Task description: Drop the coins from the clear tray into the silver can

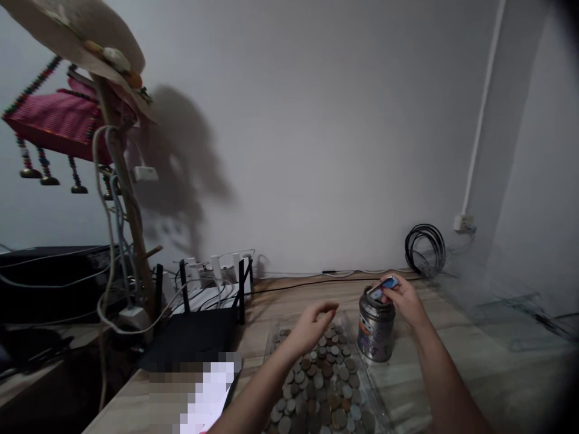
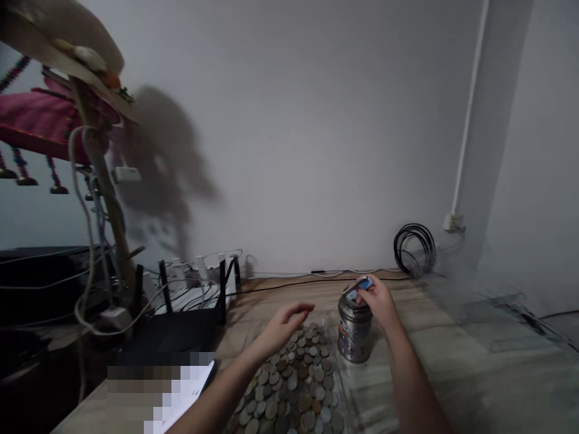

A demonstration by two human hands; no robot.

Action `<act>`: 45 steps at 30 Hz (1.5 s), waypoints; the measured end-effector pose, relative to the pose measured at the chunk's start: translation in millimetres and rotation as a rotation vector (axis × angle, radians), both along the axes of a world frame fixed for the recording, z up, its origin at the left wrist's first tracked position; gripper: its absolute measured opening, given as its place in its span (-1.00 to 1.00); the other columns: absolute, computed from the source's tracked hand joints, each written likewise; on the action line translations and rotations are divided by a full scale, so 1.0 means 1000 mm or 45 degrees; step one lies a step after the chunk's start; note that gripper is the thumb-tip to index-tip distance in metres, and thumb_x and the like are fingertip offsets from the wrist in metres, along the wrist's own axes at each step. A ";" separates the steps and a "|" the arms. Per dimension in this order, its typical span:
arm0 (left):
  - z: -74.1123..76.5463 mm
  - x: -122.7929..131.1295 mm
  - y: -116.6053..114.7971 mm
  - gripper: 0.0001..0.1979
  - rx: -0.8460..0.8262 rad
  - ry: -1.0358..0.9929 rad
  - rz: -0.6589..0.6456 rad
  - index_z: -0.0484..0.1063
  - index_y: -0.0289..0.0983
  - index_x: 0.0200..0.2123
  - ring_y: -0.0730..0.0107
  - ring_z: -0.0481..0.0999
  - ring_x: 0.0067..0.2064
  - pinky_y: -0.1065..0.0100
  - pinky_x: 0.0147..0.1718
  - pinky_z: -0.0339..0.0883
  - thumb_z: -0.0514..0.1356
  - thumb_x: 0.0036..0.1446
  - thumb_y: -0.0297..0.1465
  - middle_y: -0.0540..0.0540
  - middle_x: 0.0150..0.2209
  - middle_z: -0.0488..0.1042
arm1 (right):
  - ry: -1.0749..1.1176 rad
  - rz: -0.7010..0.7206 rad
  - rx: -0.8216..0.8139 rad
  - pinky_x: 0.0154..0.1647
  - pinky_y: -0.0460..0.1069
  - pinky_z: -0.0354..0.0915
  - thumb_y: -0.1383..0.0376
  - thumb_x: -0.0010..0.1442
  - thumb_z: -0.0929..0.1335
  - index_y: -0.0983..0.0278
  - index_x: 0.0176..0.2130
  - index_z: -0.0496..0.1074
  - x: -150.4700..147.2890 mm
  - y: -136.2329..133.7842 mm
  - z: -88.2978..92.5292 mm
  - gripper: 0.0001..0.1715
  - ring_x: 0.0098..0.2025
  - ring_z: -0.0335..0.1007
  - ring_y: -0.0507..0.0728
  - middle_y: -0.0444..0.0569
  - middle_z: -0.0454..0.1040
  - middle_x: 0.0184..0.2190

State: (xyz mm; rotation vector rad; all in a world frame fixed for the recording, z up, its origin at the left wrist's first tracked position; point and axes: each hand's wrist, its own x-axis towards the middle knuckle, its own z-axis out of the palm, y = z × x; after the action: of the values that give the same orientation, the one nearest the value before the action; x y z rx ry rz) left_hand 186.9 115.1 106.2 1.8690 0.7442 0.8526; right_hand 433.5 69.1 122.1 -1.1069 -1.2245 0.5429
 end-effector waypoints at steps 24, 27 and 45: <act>0.014 0.038 -0.005 -0.74 0.112 -0.032 0.099 0.42 -0.36 -0.48 0.45 0.43 -0.50 0.45 -0.52 0.23 0.03 -0.01 -0.30 -0.11 -0.49 0.46 | -0.406 -0.485 0.055 -0.36 -0.03 0.23 0.07 -0.07 0.36 0.30 -0.40 0.44 0.002 0.000 -0.004 -0.65 -0.38 0.36 0.12 0.03 0.49 -0.43; 0.005 0.008 0.007 -0.70 0.107 -0.027 0.235 0.42 -0.36 -0.47 0.42 0.45 -0.47 0.44 -0.50 0.24 0.02 -0.01 -0.26 -0.14 -0.45 0.48 | -0.796 -0.671 -0.092 -0.45 -0.06 0.14 0.08 -0.09 0.34 0.28 -0.50 0.45 0.019 0.002 -0.003 -0.70 -0.44 0.33 0.11 -0.02 0.47 -0.51; -0.056 -0.048 0.034 -0.71 0.354 0.467 0.400 0.44 -0.33 -0.48 0.38 0.39 -0.40 0.44 -0.43 0.13 -0.03 0.05 -0.34 -0.09 -0.47 0.47 | -0.987 -0.550 -0.068 -0.33 -0.05 0.20 0.12 -0.01 0.31 0.27 -0.21 0.45 0.012 0.010 -0.014 -0.61 -0.32 0.36 0.11 0.00 0.49 -0.36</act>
State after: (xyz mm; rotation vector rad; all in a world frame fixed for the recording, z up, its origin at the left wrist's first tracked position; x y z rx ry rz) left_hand 138.5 149.3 50.4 2.2264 1.2222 0.8492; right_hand 445.5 78.7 108.4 -1.6494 -1.5549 -0.2210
